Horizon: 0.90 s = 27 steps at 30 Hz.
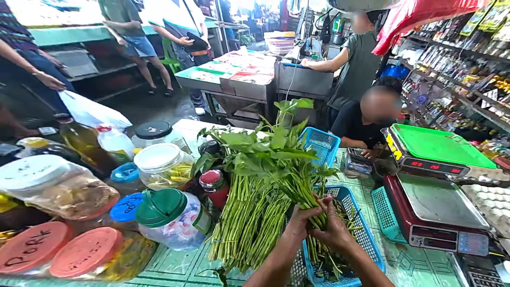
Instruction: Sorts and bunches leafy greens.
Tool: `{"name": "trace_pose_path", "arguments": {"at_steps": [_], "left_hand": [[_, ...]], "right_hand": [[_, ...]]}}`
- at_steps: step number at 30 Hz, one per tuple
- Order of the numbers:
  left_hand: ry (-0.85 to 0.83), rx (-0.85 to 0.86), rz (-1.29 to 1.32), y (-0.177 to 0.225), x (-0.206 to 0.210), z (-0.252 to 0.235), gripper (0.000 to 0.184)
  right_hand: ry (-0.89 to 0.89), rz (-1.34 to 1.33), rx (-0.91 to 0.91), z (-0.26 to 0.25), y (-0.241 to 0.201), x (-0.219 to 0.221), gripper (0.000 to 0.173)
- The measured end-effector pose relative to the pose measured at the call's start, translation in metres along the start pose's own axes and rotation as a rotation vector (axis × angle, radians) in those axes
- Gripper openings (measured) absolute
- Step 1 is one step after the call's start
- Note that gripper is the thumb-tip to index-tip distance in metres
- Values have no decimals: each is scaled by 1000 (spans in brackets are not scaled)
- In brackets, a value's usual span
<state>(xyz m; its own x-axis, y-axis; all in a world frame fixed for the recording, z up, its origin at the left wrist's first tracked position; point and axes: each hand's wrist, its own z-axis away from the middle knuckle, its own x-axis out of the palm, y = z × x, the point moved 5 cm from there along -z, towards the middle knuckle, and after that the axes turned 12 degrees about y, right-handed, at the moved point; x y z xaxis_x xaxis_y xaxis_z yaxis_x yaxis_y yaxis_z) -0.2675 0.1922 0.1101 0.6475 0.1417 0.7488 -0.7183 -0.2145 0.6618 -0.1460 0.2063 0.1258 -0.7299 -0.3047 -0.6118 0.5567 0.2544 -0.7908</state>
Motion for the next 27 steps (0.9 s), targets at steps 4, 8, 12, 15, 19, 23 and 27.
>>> {"name": "trace_pose_path", "arguments": {"at_steps": [4,8,12,15,19,23,27], "left_hand": [[27,38,-64,-3,-12,3,68],[-129,98,-291,8,-14,10,113],[-105,25,-335,5,-39,11,60],[241,-29,-320,4,-79,18,30],[534,50,-303,45,-106,22,32],[583,118,-342,88,-114,23,52],[610,128,-387,99,-108,29,35]], "right_hand": [[-197,-109,35,-8,18,19,105],[-365,-313,-13,-7,6,17,62],[-453,-282,-7,-10,5,47,44],[-431,-339,50,-21,45,75,81],[44,-222,327,-49,111,50,60],[153,65,391,-70,133,43,37],[-16,347,304,-65,109,81,37]]}}
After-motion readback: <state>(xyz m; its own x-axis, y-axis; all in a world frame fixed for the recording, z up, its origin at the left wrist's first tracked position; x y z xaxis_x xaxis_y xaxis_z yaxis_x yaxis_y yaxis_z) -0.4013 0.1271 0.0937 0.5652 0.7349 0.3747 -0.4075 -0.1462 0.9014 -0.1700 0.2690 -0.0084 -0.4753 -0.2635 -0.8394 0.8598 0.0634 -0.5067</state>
